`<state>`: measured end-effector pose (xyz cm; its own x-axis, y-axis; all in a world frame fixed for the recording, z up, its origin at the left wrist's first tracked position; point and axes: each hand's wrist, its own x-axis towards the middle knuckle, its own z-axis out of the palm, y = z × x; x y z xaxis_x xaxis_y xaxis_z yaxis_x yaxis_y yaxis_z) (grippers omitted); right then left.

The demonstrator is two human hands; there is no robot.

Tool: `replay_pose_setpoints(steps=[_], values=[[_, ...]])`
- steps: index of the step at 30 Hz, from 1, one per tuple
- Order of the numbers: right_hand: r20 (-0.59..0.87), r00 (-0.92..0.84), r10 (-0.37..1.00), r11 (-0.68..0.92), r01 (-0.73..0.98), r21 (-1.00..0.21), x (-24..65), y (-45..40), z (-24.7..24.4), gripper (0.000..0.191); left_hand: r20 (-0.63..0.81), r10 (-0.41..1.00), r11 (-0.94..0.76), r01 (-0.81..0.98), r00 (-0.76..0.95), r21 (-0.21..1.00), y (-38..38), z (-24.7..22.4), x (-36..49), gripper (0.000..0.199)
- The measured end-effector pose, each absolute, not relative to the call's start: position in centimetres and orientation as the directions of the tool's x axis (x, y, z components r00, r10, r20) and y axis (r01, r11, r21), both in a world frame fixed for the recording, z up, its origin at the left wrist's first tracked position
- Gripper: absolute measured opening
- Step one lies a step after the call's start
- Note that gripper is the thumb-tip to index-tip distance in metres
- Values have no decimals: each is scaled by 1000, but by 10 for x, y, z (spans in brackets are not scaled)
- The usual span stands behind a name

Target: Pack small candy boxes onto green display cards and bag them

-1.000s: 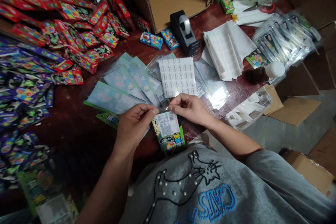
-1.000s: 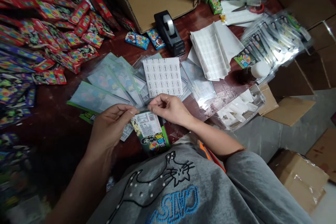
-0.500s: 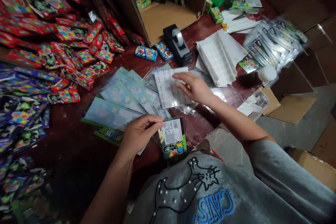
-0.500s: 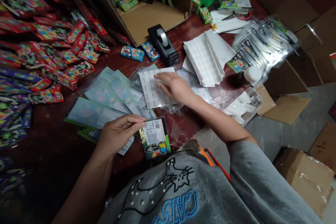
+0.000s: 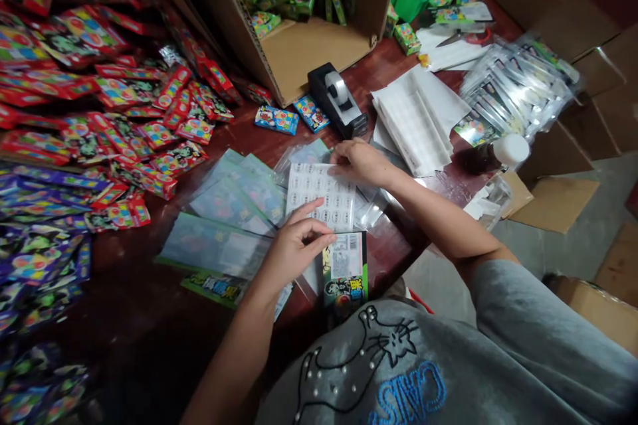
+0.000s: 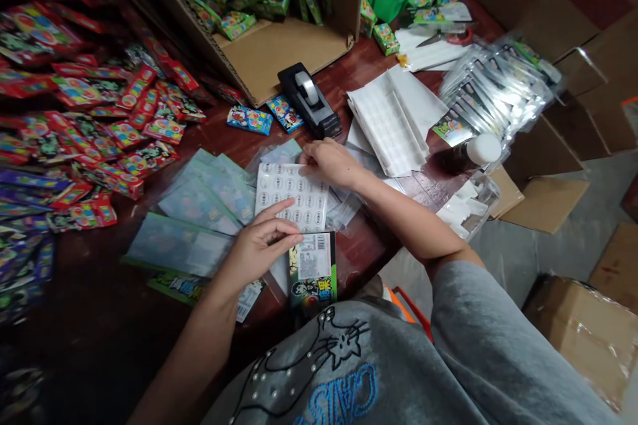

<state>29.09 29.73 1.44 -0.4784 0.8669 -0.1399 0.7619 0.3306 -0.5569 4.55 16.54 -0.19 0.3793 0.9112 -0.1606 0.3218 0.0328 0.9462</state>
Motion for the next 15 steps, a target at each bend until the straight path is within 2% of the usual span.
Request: replay_pose_setpoints(steps=[7, 11, 15], values=[[-149, -550, 822, 405, 748, -526, 293, 298, 11, 27, -199, 904, 88, 289, 379, 953, 171, -8, 50, 26], [-55, -507, 860, 402, 740, -539, 292, 293, 8, 24, -214, 902, 117, 265, 375, 957, 172, -6, 50, 25], [35, -518, 855, 470, 743, -476, 294, 287, 4, 19, -228, 899, 144, 241, 373, 960, 174, -8, 49, 24]])
